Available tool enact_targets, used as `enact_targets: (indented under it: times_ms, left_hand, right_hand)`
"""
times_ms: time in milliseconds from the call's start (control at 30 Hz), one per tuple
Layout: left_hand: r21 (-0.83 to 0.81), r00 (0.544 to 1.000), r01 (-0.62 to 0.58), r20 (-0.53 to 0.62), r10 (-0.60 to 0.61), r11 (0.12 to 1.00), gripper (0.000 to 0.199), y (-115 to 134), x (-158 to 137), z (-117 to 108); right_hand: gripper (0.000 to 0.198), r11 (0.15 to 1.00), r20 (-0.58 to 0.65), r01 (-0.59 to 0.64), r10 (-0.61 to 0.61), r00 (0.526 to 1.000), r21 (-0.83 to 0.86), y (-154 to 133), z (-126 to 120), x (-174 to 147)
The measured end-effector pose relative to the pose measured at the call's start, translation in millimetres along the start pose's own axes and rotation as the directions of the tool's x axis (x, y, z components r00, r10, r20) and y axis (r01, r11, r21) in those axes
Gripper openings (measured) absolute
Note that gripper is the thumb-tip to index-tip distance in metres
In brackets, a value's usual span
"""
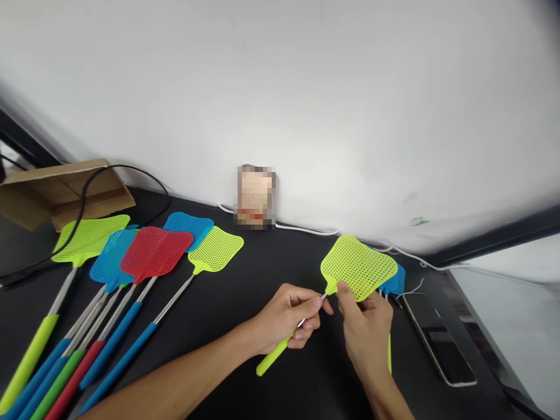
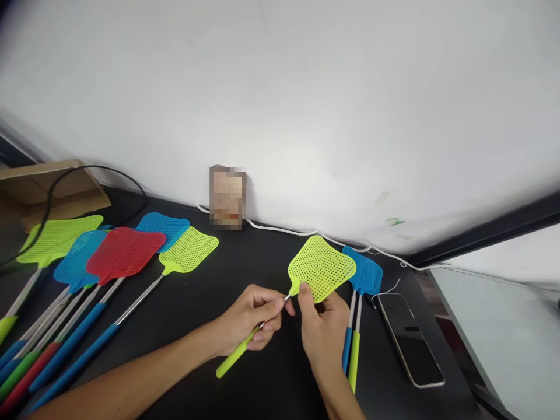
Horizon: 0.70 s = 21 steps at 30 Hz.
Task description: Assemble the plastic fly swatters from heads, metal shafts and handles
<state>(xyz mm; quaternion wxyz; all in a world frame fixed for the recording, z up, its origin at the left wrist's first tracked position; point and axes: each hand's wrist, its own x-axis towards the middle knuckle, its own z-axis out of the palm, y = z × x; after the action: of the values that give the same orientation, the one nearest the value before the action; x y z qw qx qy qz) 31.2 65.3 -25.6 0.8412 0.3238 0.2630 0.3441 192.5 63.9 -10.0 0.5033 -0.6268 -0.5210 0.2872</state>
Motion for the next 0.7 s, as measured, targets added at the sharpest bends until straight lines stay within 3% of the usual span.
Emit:
enact_targets:
  times_ms: [100,200,333,400,467,567,700]
  left_hand:
    - [0.021,0.998,-0.055,-0.031,0.056,0.998,0.032,-3.5,2.8,1.3]
    - [0.053,0.975,-0.196,-0.099,0.200,0.979,0.032,-6.1,6.9,1.3]
    - [0.138,0.863,-0.415,-0.253,0.437,0.899,0.027,-3.1,9.5,-1.0]
    - [0.197,0.798,-0.459,-0.336,0.500,0.866,0.025,1.0,8.8,-2.0]
    - [0.235,0.767,-0.460,-0.381,0.516,0.856,0.025,5.1,7.2,-2.0]
    - [0.243,0.799,-0.425,-0.351,0.487,0.872,0.027,7.8,3.8,0.7]
    - [0.286,0.864,-0.391,-0.213,0.456,0.875,0.028,1.6,0.0,7.8]
  right_hand:
    - [0.035,0.999,0.041,0.019,-0.017,0.999,-0.026,-2.3,2.9,-0.3]
    - [0.036,0.998,0.204,-0.013,0.001,0.979,0.056,-4.8,8.4,0.9]
    - [0.033,1.000,0.376,-0.001,-0.011,0.927,0.031,-14.7,12.9,-2.5]
    - [0.030,0.996,0.440,0.057,-0.023,0.898,-0.064,-19.9,13.5,-7.4]
    - [0.027,0.977,0.479,0.138,-0.043,0.876,-0.163,-22.6,13.9,-13.7]
    - [0.026,0.942,0.481,0.237,-0.099,0.871,-0.237,-22.0,14.6,-24.6]
    - [0.026,0.929,0.439,0.251,-0.112,0.891,-0.273,-18.5,9.9,-39.4]
